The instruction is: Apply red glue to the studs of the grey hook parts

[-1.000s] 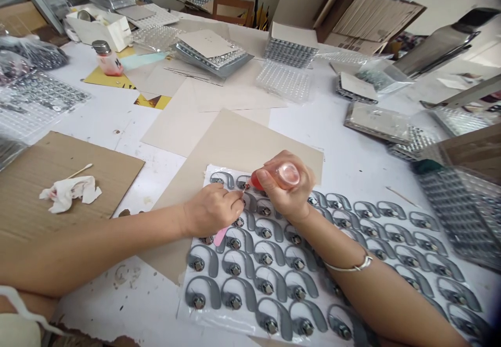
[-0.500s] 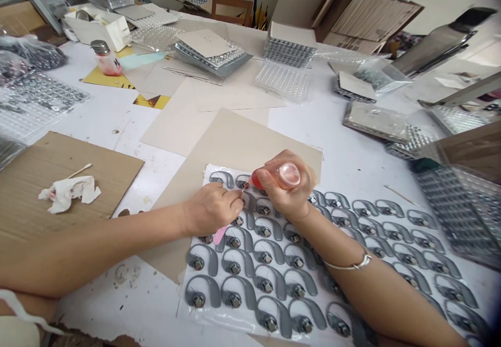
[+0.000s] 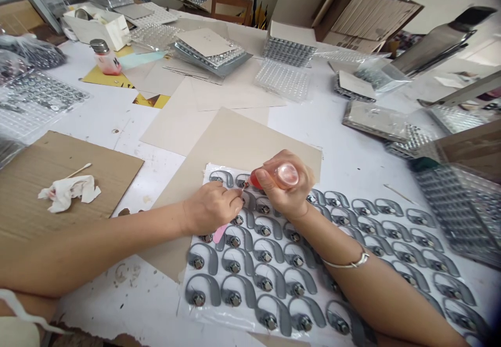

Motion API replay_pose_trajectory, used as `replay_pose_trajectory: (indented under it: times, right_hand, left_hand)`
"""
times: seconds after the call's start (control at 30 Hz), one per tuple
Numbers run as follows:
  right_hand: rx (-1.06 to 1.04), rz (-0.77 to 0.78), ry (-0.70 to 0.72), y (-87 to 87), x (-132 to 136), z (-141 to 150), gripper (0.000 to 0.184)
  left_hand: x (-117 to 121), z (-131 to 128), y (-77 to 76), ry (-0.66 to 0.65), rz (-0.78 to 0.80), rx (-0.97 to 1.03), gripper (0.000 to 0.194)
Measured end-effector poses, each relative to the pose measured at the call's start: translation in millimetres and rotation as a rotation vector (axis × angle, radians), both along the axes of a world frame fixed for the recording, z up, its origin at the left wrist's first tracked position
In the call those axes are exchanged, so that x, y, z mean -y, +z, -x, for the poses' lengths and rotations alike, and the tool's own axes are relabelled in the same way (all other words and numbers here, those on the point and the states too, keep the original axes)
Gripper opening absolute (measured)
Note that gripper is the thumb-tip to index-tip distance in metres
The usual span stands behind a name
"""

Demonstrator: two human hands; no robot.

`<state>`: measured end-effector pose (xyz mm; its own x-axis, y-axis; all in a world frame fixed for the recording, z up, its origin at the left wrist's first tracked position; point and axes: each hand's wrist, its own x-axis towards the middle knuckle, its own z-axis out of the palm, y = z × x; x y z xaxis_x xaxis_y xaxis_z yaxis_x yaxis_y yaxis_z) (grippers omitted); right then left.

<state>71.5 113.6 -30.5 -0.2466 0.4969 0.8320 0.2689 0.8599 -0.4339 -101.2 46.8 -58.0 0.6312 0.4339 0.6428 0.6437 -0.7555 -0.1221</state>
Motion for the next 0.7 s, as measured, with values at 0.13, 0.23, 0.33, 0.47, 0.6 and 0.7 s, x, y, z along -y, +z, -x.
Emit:
replay_pose_trajectory:
  times: [0.13, 0.23, 0.33, 0.47, 0.6, 0.7]
  right_hand:
    - [0.002, 0.001, 0.001, 0.6, 1.0, 0.6, 0.014]
    - [-0.004, -0.002, -0.004, 0.5, 1.4, 0.4, 0.014]
    - [-0.012, -0.015, -0.011, 0.7, 1.1, -0.1, 0.014]
    - [-0.006, -0.012, -0.017, 0.7, 0.4, -0.5, 0.014]
    - [-0.011, -0.019, -0.003, 0.0, -0.1, -0.7, 0.014]
    - [0.005, -0.023, -0.032, -1.7, -1.0, -2.1, 0.015]
  left_hand:
    - [-0.6, -0.7, 0.3, 0.002, -0.006, 0.011, 0.018]
    - [-0.6, -1.1, 0.4, 0.002, -0.002, 0.017, 0.018]
    - [-0.5, -1.2, 0.4, -0.001, -0.005, 0.022, 0.017]
    - [-0.6, -0.5, -0.1, 0.0, -0.012, 0.015, 0.019]
    - [-0.8, 1.1, 0.1, -0.005, -0.006, -0.008, 0.02]
    - [-0.5, 1.7, 0.7, -0.007, 0.005, -0.031, 0.021]
